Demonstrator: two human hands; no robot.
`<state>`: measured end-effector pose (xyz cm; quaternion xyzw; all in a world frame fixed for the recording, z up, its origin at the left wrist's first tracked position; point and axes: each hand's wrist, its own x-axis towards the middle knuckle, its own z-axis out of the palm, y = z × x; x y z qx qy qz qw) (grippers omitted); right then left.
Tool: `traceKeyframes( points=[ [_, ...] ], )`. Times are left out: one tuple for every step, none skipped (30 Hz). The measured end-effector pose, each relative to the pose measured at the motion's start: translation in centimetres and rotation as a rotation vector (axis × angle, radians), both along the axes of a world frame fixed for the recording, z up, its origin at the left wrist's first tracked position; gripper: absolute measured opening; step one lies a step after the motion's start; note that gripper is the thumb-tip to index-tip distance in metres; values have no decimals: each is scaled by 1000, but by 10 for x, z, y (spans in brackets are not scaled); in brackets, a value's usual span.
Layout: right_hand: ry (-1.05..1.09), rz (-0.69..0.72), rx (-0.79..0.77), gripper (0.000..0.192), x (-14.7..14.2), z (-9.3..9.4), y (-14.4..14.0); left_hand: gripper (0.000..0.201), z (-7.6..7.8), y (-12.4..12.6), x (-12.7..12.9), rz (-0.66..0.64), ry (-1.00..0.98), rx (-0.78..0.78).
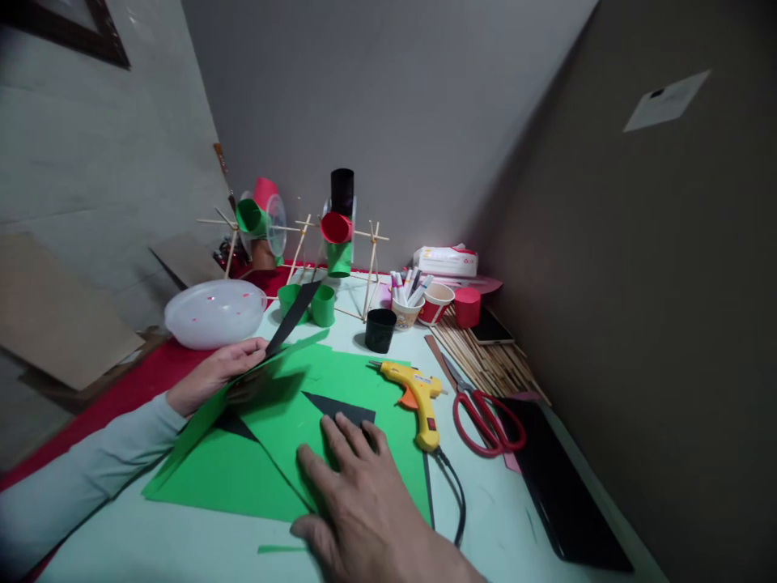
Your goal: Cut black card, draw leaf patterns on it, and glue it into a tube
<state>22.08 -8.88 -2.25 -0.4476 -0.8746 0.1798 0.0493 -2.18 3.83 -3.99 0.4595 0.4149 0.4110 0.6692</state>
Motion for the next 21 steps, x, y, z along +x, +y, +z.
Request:
traceKeyframes(
  points=[
    [6, 16, -22, 57, 3, 1, 5, 40, -2, 1, -1, -4, -1, 1],
    [14, 36, -37, 57, 7, 2, 10, 40, -4, 2, -2, -6, 0, 3],
    [20, 61, -49, 56, 13, 4, 14, 41, -5, 2, -2, -8, 3, 6],
    [25, 84, -56, 53, 18, 7, 17, 41, -5, 2, -3, -12, 8, 12],
    [31, 105, -63, 51, 22, 10, 19, 40, -5, 2, -2, -18, 18, 17],
    [38, 121, -65, 50, 26, 12, 22, 40, -5, 1, -2, -27, 33, 23],
    [49, 124, -63, 50, 28, 14, 24, 40, -5, 0, -1, -38, 52, 29],
    [69, 111, -57, 48, 30, 16, 26, 39, -4, 0, 1, -48, 74, 36],
    [106, 67, -48, 44, 30, 18, 29, 40, -3, -2, 2, -58, 98, 47],
    [161, -10, -38, 40, 30, 20, 31, 40, -2, -3, 3, -66, 123, 61],
    [234, -110, -30, 38, 29, 21, 34, 40, -1, -3, 5, -71, 149, 79],
    [321, -215, -44, 38, 28, 21, 38, 41, 0, -4, 6, -75, 174, 101],
    [427, -305, -93, 40, 26, 21, 41, 41, 2, -5, 7, -78, 200, 125],
    [553, -369, -176, 45, 25, 21, 44, 41, 3, -6, 9, -83, 225, 149],
    [688, -402, -284, 52, 24, 19, 47, 41, 4, -6, 10, -92, 251, 171],
    [823, -415, -397, 60, 23, 17, 50, 40, 6, -6, 10, -105, 278, 189],
    [944, -426, -495, 67, 22, 14, 52, 40, 7, -7, 11, -120, 305, 206],
    [1041, -449, -558, 72, 22, 11, 53, 39, 8, -7, 11, -134, 331, 220],
    [1109, -482, -577, 75, 23, 7, 55, 37, 9, -7, 11, -145, 354, 235],
    [1149, -515, -570, 75, 23, 4, 56, 36, 10, -7, 11, -150, 374, 251],
    [1177, -544, -556, 74, 24, 1, 57, 35, 11, -8, 11, -151, 391, 266]
  ],
)
